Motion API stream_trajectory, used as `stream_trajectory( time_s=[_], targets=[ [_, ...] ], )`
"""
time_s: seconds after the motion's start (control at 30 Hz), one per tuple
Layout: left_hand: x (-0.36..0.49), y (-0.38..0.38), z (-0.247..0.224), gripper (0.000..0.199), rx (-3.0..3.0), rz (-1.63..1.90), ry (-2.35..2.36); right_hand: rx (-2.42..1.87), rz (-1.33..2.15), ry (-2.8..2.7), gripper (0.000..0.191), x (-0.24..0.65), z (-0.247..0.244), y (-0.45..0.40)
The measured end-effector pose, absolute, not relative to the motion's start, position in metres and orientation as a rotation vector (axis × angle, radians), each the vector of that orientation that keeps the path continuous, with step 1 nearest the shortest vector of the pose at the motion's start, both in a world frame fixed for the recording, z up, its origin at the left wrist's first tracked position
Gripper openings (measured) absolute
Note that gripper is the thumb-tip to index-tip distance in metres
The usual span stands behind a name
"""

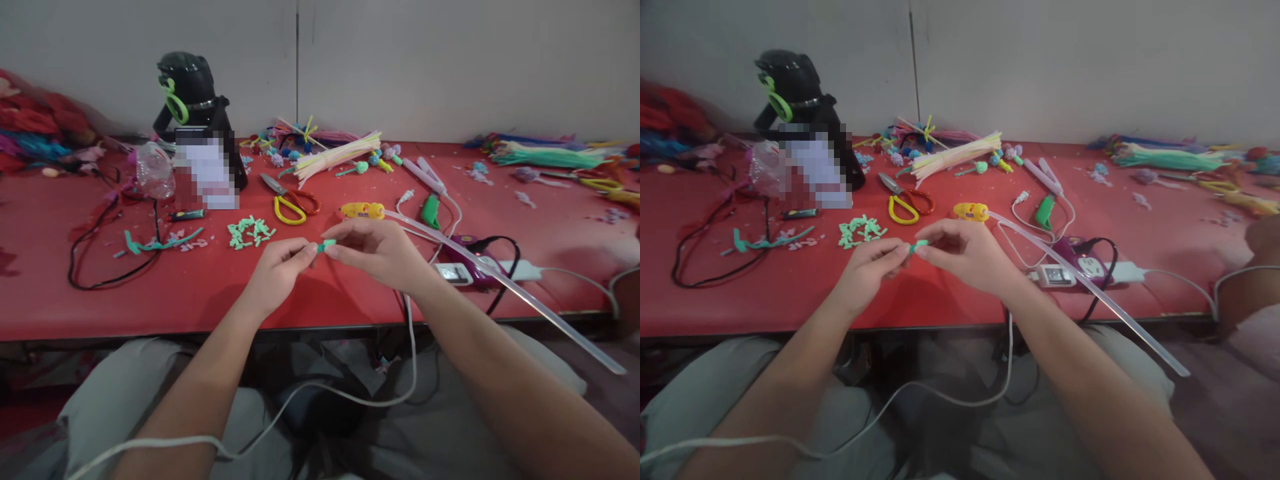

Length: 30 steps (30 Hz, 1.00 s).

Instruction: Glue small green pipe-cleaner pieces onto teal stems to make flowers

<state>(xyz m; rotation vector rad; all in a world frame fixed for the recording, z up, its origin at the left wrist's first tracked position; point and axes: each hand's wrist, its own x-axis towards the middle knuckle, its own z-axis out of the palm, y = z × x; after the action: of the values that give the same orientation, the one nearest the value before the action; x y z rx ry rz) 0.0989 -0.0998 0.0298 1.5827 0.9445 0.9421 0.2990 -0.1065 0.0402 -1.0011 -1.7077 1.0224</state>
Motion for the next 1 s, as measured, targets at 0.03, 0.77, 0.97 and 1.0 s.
stream_trajectory(
  time_s=[0.03,0.77,0.97,1.0],
  targets=[
    [0.0993,-0.1000,0.0307,0.033,1.614,0.944,0.950,-1.007,1.002,-1.717,0.018,0.2985,0.0400,-0.1067],
    [0.0980,-0.0988,0.0309,0.029,1.833,0.962,0.989,-1.026,1.139,-1.644,0.032,0.2958,0.0378,-0.1057],
    [0.0933,-0.0965,0.0317,0.030,1.897,1.003,1.013,-0.998,1.285,-1.567,0.043,0.2981,0.0385,-0.1039],
    [0.0928,-0.0965,0.0318,0.029,1.909,1.006,1.015,-0.997,1.288,-1.569,0.044,0.2975,0.0387,-0.1039]
  ],
)
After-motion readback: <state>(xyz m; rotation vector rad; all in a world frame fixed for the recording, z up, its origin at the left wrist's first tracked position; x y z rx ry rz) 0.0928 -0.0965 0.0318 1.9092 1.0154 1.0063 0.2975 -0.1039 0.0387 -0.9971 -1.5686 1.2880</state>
